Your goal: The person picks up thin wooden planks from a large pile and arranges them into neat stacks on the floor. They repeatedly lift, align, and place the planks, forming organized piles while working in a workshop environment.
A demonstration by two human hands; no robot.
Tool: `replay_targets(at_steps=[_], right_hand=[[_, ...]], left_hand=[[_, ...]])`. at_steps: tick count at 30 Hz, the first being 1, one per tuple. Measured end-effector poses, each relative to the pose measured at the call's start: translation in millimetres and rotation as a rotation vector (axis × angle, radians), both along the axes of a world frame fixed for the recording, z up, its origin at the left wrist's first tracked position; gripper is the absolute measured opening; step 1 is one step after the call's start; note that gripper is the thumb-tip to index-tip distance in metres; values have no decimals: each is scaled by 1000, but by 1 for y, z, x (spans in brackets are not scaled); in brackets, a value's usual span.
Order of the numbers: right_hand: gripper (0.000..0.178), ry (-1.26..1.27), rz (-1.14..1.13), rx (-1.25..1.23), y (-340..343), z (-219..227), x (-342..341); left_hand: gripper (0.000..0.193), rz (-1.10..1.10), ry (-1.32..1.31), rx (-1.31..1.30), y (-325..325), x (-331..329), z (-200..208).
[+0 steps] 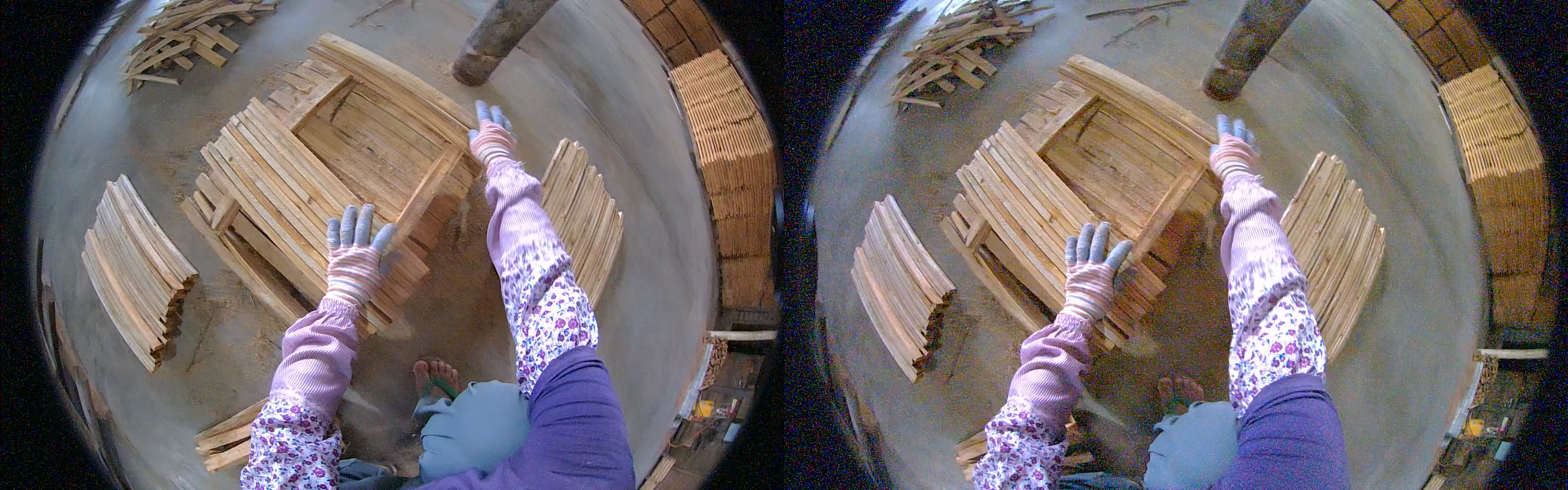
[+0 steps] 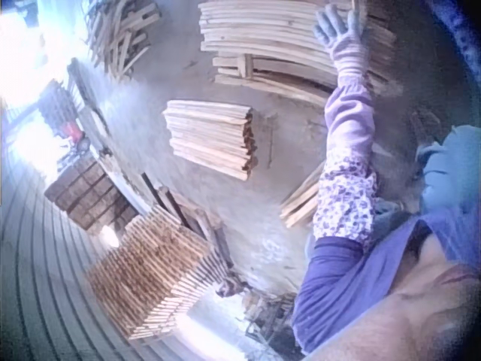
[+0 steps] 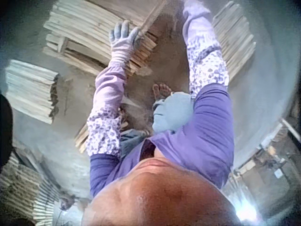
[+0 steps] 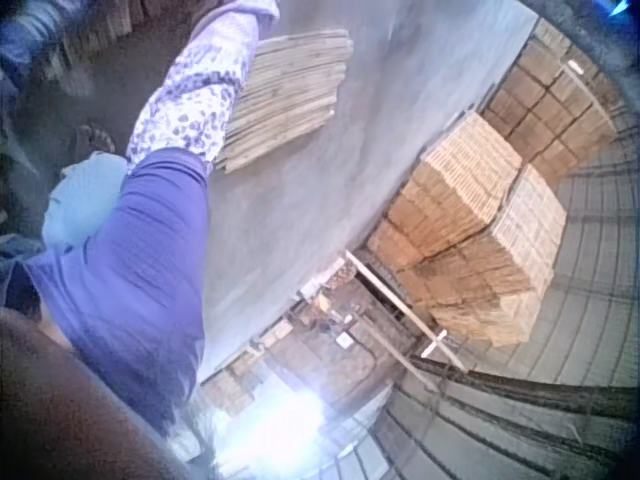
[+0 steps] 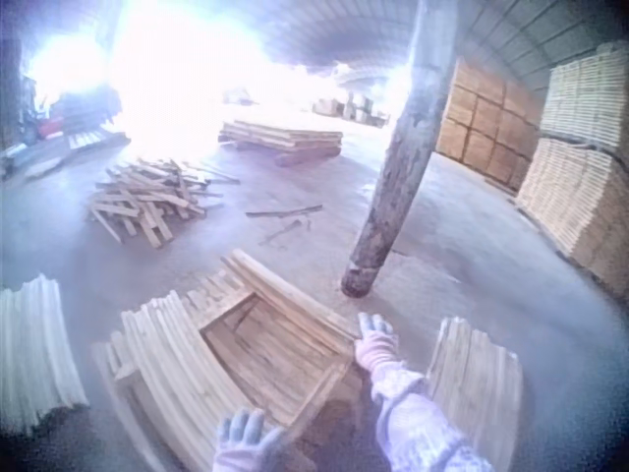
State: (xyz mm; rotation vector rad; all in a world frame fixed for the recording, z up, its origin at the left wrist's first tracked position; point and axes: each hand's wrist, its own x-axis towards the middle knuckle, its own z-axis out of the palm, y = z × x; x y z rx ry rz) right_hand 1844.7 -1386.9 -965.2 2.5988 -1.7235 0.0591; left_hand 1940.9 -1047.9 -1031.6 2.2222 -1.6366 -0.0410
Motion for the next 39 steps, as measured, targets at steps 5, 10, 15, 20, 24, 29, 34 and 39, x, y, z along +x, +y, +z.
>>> replay_targets(at_steps=[5,10,15,20,24,29,34,39], right_hand=[[48,87,116,107,-23,-10,-1],[42,-995,179,930,-10,-21,-41],[41,-1388,77,1477,45,-8,-52],[43,-1417,80,1483,60,-11,-64],[43,-1222,156,1492,96,4,-52],[40,-593,150,1538,130,21,-50],[49,-393,391,1294,133,-1,-54],[63,-342,519,1043,121,-54,-65]], left_hand=[[56,-12,94,20,1,2,-1],[51,-5,18,-17,-2,-2,3],[56,-8,31,4,6,3,7],[57,-27,56,24,-3,-3,9],[57,-1,80,-1,1,2,5],[59,3,74,-2,4,1,7],[62,3,21,-57,8,2,6],[64,-27,-23,-1,-4,-3,0]])
